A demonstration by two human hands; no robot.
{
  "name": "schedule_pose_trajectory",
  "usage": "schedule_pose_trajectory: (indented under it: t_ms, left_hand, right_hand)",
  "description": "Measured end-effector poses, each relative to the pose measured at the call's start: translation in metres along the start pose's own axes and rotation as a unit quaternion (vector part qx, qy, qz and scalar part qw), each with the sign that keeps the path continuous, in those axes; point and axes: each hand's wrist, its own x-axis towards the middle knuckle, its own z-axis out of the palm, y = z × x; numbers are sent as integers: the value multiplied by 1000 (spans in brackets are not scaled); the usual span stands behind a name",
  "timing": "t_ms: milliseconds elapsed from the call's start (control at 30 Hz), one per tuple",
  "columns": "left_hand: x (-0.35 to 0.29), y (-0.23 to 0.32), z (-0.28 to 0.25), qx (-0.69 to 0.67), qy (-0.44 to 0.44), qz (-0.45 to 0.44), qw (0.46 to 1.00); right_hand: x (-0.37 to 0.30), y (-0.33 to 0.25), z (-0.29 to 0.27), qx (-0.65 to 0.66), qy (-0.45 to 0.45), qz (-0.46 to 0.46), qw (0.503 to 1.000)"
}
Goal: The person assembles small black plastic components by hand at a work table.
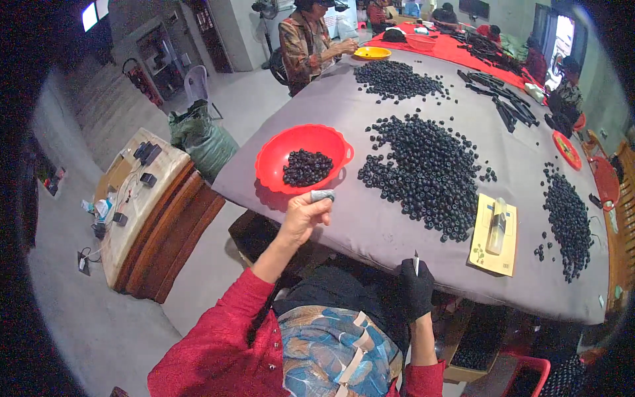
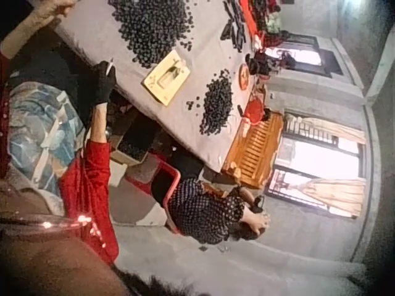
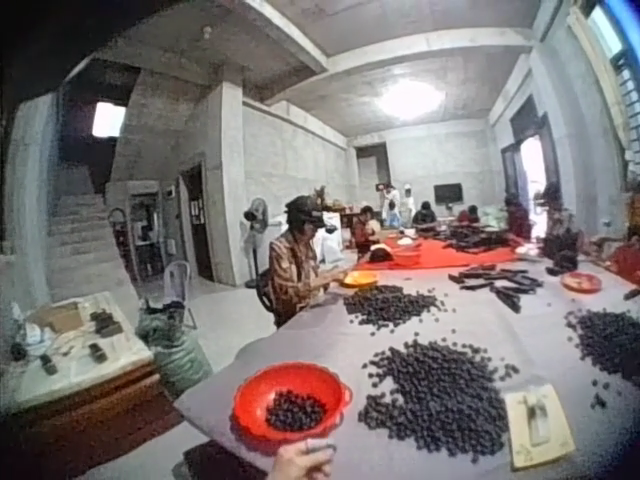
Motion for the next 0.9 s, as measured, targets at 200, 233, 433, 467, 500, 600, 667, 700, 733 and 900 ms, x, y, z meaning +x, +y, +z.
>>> schedule_pose_trajectory:
  t_ms: [200, 233, 433, 467, 500, 600, 667, 700, 733, 900]
  left_hand:
    - [10, 28, -31, 74, 48, 23, 996]
    - [17, 35, -36, 98, 51, 33, 993]
    - [72, 79, -46, 212, 110, 166, 957]
    - [75, 73, -42, 209, 103, 164, 959]
    - [75, 65, -38, 239, 92, 169, 952]
    - [67, 34, -14, 282, 29, 122, 951]
    - [57, 7, 9, 324, -23, 79, 942]
    - [57, -11, 15, 347, -45, 79, 934]
    - [62, -29, 21, 368, -52, 72, 926]
    - [92, -83, 45, 586, -48, 193, 785]
  right_hand:
    - [1, 1, 6, 108, 42, 41, 992]
    - [-1, 1, 6, 40, 40, -46, 997]
    - [-2, -26, 4, 88, 29, 97, 991]
    - [-2, -23, 3, 52, 34, 61, 996]
    - [-1, -21, 3, 50, 42, 63, 996]
    - [-2, -21, 3, 76, 23, 72, 994]
    - [-3, -30, 1, 90, 24, 72, 993]
    - [-3, -34, 1, 104, 20, 68, 992]
    - [-3, -29, 2, 103, 23, 67, 992]
    - [-4, -14, 0, -63, 24, -118, 991]
